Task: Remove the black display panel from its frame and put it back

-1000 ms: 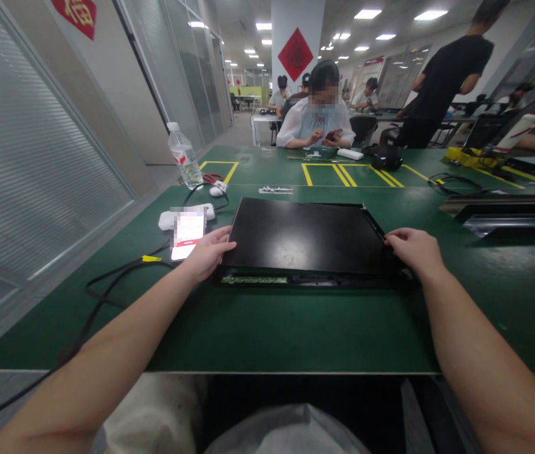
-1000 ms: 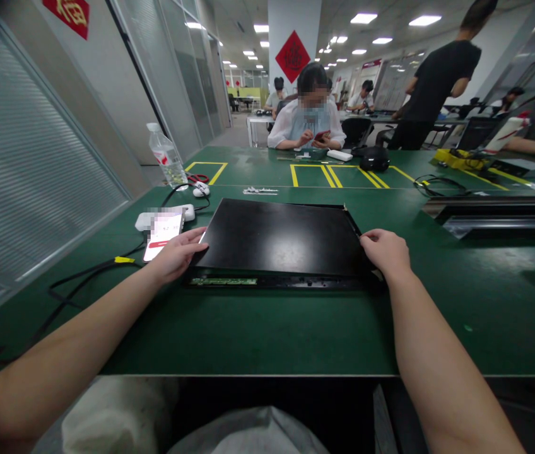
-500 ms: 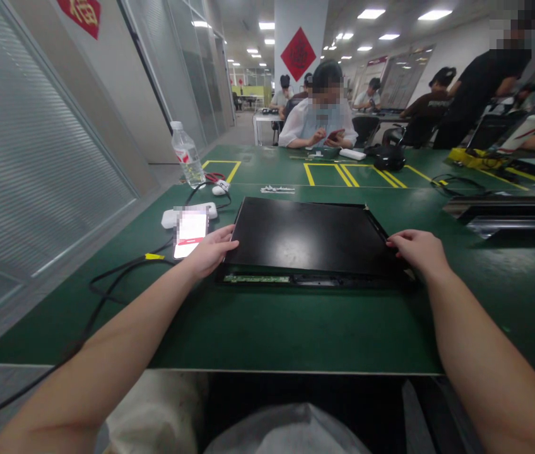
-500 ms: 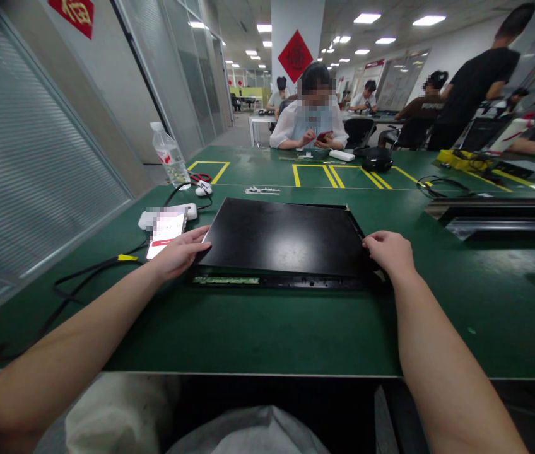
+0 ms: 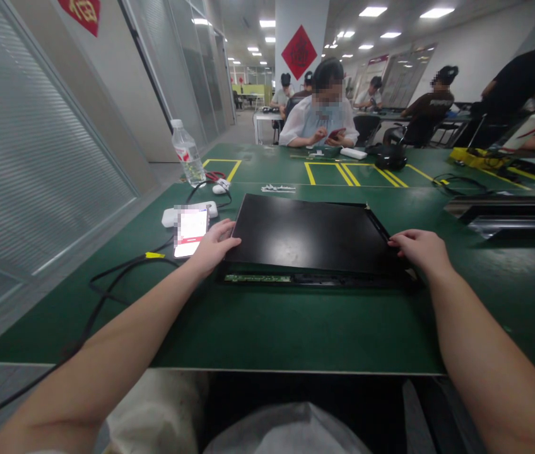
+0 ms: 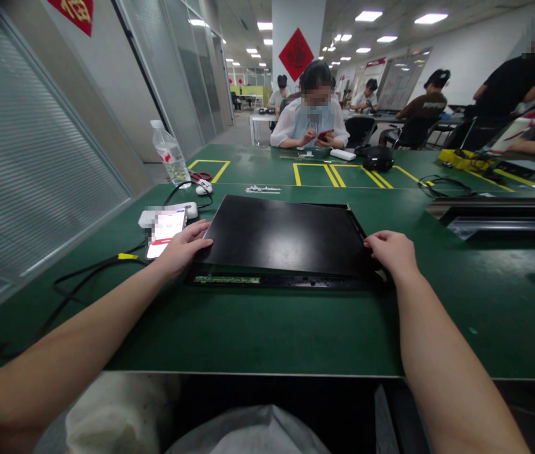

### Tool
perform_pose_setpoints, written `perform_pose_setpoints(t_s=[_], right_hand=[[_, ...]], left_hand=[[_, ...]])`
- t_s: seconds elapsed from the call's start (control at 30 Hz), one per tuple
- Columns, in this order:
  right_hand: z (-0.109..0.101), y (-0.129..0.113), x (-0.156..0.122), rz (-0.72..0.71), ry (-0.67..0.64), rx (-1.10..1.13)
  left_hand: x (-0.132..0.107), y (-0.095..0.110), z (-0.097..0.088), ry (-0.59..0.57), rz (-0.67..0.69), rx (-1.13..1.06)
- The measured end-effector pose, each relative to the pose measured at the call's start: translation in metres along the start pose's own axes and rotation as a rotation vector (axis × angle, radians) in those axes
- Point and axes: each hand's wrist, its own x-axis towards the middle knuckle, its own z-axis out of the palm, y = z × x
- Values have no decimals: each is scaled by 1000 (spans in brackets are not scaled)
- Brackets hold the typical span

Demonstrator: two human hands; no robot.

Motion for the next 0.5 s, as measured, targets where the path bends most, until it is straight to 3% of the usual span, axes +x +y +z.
perform_pose_setpoints(t_s=[0.5], right_hand=[[9,15,8,48,16,192]], left_hand=[[8,-20,-3,-100,-4,343]])
